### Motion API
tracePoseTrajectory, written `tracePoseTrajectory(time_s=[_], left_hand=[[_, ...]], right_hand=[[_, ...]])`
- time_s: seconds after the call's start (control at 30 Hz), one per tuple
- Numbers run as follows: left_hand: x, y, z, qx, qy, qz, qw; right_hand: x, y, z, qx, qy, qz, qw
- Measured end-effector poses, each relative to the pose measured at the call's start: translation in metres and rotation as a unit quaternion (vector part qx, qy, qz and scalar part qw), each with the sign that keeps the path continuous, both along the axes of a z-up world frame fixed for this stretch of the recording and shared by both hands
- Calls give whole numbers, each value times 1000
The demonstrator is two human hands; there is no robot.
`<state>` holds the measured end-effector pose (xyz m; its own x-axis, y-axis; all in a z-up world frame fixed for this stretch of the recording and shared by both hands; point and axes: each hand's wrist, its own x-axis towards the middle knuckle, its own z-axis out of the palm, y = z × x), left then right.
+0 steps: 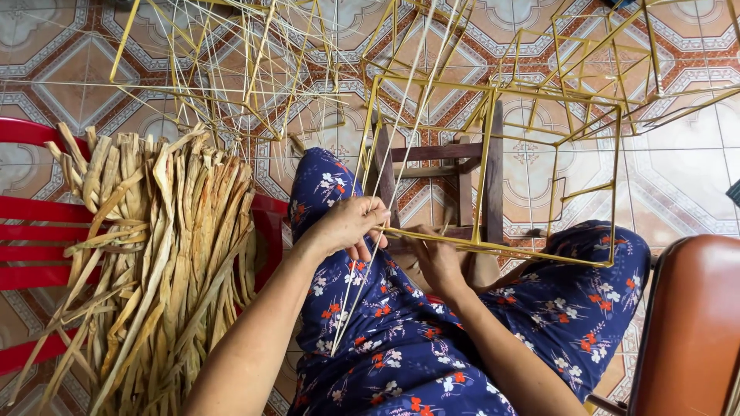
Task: The recorder is weaving plant fibers onto a wire frame to create furniture or a decorative object.
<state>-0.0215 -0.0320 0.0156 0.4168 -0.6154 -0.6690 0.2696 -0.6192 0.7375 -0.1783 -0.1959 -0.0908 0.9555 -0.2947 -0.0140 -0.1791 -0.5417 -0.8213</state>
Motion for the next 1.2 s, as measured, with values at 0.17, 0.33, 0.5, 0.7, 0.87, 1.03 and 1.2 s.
tracePoseTrajectory(time_s=[0.17,0.33,0.5,0.7,0.87,1.03,1.2], left_hand=[[-3,4,-2,-14,-26,17,999],[8,16,-5,-134,42,-26,990],[-7,1,-6,-40,-37,48,997],[-12,-9,-9,0,-118,79,990],[-12,-12,-8,40,-121,47,991],[-12,-4,-5,4,-106,70,992],[-10,15,23,-88,-46,98,990]], right_hand=[[-26,-14,53,63,76,32,995],[10,-12,154,406,247,-40,879],[12,-28,129,619,-10,-66,783],[-16,7,48,419,87,-36,903],[10,10,22,227,-71,-25,971],[-11,-11,18,134,128,-12,983],[-41,-25,61,370,106,-12,923]])
